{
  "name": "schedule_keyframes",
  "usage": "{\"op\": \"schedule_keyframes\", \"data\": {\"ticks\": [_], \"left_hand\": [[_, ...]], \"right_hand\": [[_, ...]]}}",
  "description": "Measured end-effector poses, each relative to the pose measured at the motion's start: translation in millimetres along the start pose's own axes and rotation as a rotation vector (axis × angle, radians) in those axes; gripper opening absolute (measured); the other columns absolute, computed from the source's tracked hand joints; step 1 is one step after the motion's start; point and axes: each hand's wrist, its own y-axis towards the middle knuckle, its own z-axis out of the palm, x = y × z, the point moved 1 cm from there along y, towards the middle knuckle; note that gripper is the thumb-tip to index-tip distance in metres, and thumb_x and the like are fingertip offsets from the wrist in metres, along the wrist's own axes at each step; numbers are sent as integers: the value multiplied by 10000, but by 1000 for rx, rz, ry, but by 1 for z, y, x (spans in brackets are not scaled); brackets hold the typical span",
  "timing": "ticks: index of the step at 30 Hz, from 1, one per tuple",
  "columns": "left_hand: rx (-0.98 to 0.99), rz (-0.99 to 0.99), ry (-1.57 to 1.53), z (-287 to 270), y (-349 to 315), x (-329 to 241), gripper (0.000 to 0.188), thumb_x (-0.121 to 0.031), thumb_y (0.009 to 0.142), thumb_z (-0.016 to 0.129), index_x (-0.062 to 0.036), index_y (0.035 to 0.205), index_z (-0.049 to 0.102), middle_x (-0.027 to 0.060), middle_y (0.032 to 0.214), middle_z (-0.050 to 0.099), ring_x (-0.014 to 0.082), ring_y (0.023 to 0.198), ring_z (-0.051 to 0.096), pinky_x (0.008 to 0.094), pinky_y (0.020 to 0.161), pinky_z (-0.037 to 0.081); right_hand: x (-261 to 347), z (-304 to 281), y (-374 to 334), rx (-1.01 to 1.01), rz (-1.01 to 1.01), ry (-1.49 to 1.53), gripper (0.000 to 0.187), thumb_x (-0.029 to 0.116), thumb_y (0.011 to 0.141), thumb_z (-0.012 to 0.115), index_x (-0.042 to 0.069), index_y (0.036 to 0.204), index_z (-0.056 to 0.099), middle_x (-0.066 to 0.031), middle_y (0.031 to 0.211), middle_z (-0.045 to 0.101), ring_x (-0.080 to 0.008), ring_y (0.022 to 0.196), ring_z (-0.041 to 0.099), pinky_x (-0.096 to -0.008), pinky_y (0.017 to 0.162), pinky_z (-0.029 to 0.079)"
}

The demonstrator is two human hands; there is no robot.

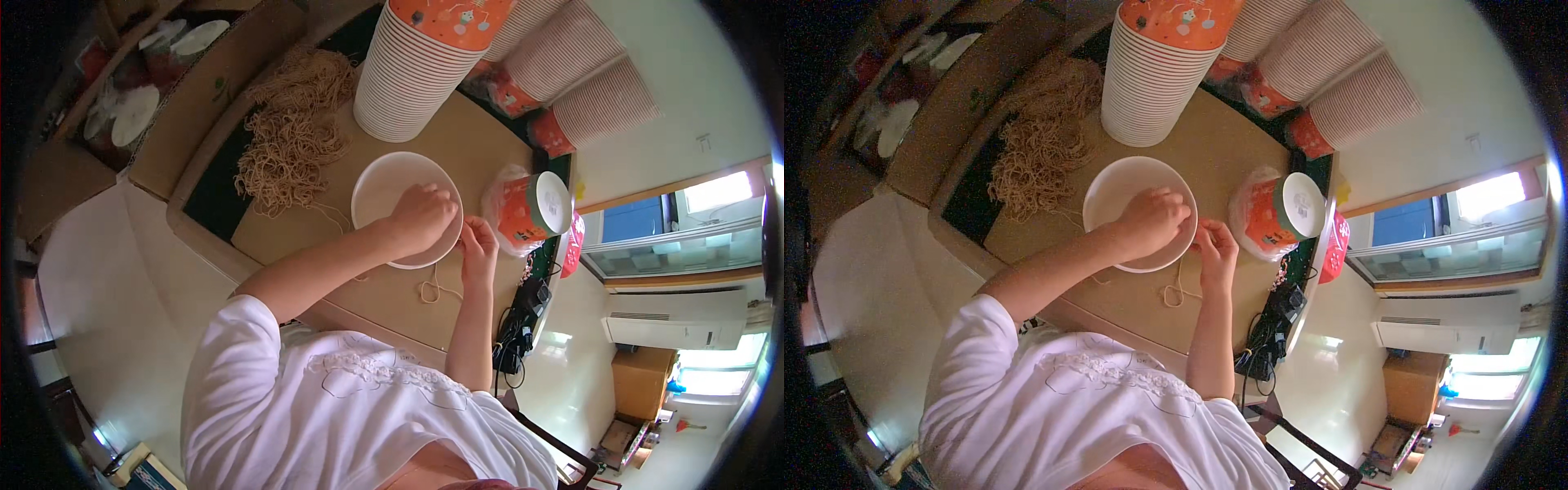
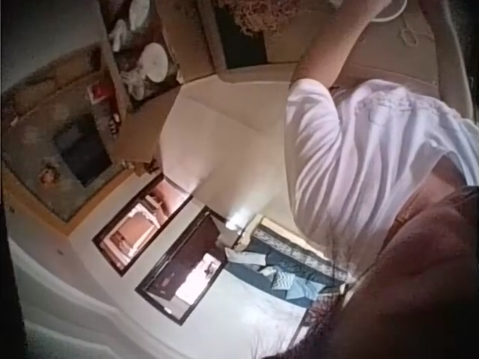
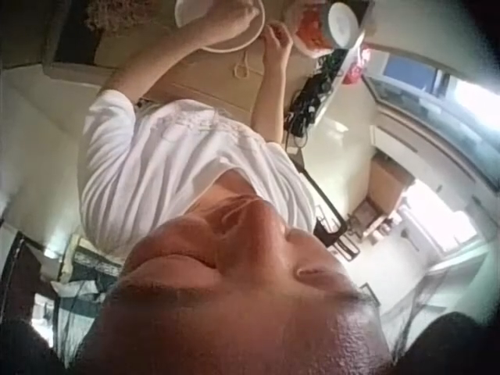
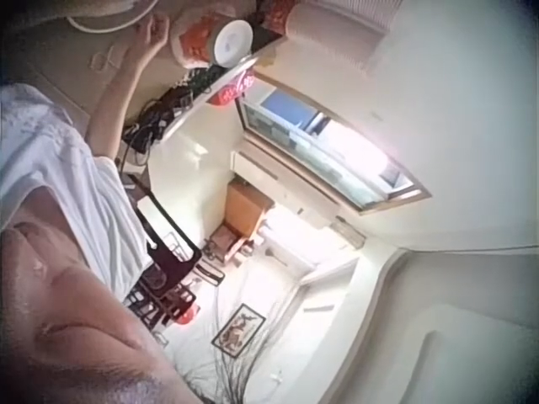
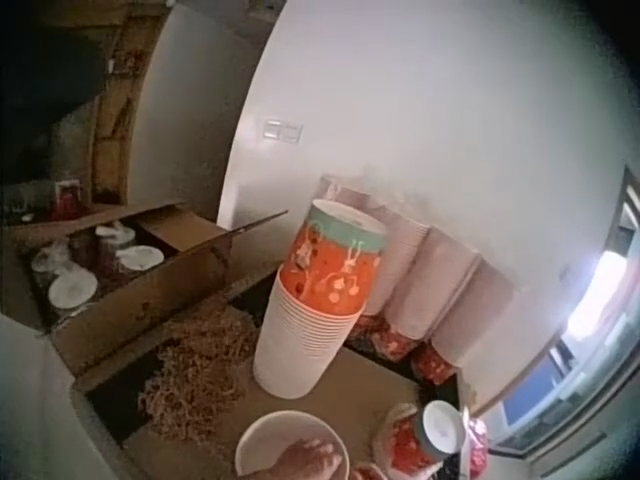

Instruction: Tying strings onto paper bowls in a packaging area.

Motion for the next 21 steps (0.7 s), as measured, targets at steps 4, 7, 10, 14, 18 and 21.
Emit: {"op": "schedule_keyframes", "data": {"ticks": [4,7,10,14,18,21], "left_hand": [[-60,94,-35,-1,-4,4,103,-136,706,660,-66,781,644,97,845,637,270,877,613,406,776,501],[48,169,-135,-13,-8,4,121,-152,727,666,-60,804,647,100,876,646,294,868,621,421,760,505],[368,-22,-369,-35,-21,-6,204,-171,751,675,-39,900,630,129,900,647,334,860,626,440,757,500],[433,-116,-154,-51,-46,-34,378,-226,780,684,-19,1070,559,188,934,647,351,863,638,426,759,507],[265,-278,-403,-45,-56,-37,265,-72,816,639,18,1060,592,174,989,665,264,909,674,347,740,541],[175,-386,-521,-48,-55,-45,280,-10,805,588,-15,1084,609,144,858,671,232,811,680,339,695,539]], "right_hand": [[3,2,-9,21,-35,-55,84,78,898,601,29,963,624,-1,883,636,-68,764,582,-221,638,472],[4,4,-27,20,-15,-90,75,69,894,603,22,951,619,-4,883,635,-68,760,584,-215,635,469],[9,13,-50,-20,-14,-44,64,66,897,605,20,943,607,-16,897,647,-65,739,580,-201,624,463],[5,29,-69,-72,-58,41,65,74,920,586,20,956,585,-50,983,664,-53,744,584,-191,604,457],[18,40,-82,-141,-12,69,65,69,921,583,22,964,588,-38,1005,655,-66,841,599,-199,629,465],[10,37,-77,-177,-129,75,80,54,895,610,17,964,590,-41,1005,647,-91,871,605,-220,650,489]]}}
